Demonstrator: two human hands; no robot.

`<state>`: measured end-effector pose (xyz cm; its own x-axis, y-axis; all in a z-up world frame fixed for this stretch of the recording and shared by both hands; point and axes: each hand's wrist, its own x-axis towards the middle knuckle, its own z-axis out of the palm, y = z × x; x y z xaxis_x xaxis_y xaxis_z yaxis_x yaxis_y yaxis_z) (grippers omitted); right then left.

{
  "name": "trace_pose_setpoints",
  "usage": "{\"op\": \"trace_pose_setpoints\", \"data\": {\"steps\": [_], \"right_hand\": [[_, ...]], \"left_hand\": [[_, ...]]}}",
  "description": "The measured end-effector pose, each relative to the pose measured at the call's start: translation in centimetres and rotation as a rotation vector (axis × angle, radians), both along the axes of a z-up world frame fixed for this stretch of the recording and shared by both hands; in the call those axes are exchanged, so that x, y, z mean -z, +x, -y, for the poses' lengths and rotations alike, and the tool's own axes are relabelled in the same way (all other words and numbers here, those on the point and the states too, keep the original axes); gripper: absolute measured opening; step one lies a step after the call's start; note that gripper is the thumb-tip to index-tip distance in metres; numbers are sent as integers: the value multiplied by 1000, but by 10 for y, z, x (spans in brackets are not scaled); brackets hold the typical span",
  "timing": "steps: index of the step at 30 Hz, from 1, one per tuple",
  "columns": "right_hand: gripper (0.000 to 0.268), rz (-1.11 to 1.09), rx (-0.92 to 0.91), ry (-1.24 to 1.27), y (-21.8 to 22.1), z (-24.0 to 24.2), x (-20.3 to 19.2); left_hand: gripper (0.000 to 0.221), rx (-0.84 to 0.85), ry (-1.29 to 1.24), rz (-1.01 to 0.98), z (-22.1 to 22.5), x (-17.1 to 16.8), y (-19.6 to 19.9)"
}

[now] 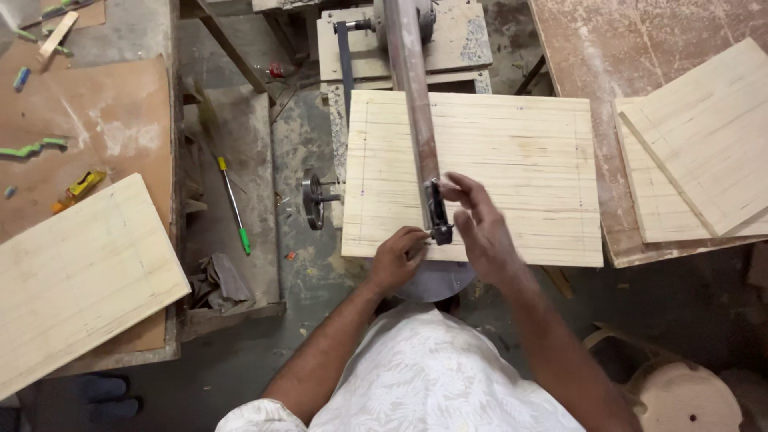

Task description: The person guides and rotates a marked wooden board against a saw blade to cut along lines.

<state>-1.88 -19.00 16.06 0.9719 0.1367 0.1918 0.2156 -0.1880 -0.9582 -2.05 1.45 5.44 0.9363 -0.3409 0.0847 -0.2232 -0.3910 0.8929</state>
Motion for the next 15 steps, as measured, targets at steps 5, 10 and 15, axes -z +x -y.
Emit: {"op": "trace_pose_setpoints", "data": {"steps": [5,10,15], "right_hand": [[65,-24,243,-71,12,-34,-58],[64,-320,292,-521,41,-66,-14],[57,-426,282,-624,41,-65,-8]], "left_hand": [[26,13,13,47,-1,3,7],[24,84,-80,61,-12,13,5],[13,49,-135,22,-11,25,8]]}}
